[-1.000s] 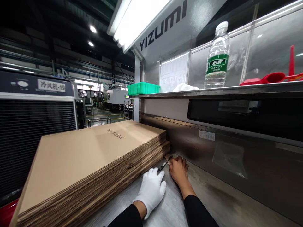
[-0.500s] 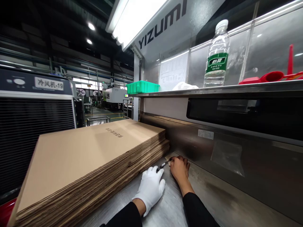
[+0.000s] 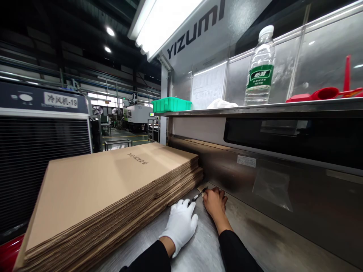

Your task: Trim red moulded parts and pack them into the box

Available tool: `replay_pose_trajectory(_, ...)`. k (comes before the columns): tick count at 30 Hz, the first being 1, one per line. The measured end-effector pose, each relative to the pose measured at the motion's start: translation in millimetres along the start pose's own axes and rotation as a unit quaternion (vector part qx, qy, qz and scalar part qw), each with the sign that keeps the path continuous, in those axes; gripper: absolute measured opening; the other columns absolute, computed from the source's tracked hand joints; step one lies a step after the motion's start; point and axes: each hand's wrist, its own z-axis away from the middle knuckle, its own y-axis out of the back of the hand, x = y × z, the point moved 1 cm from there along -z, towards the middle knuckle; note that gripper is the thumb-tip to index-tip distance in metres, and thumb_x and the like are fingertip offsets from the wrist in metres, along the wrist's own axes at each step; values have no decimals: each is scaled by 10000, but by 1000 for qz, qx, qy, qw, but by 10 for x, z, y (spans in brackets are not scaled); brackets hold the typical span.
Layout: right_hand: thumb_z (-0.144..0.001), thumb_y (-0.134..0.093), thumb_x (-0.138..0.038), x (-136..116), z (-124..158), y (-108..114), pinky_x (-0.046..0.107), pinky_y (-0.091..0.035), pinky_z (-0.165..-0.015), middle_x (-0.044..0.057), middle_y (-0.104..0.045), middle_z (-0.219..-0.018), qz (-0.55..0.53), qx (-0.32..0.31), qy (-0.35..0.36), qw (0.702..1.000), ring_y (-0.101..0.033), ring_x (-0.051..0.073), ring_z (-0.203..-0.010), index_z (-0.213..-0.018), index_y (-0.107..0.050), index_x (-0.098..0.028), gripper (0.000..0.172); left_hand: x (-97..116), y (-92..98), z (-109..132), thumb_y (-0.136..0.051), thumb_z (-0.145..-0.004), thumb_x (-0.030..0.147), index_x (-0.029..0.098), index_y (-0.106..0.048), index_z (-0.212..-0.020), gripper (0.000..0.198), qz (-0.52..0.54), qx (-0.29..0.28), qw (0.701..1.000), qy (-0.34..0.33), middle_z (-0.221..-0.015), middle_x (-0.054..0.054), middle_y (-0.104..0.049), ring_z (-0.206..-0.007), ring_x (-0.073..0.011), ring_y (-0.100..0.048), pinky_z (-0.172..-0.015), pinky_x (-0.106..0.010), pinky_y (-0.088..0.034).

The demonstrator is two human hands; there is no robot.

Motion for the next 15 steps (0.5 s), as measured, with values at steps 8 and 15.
replay_pose_trajectory(8, -1078, -618, -374, -11, 14, 1, 506, -517, -1007, 87, -606, -1262, 12, 0, 12, 1000, -584, 286, -1178, -1222, -654, -181, 243, 17, 14, 18, -467, -906, 366, 170, -649, -1340, 510, 4, 0, 1000, -2, -1380, -161, -621, -1273, -387, -521, -1049, -548, -417)
replay_pose_trajectory(15, -1082, -610, -394, -20, 23, -9, 510, -521, -994, 89, -604, -1251, 25, 0, 18, 1000, -591, 288, -1160, -1239, -643, -178, 270, 15, 11, 8, -473, -907, 369, 183, -663, -1316, 488, 2, 3, 1000, -5, -1353, -159, -632, -1259, -383, -529, -1044, -551, -418)
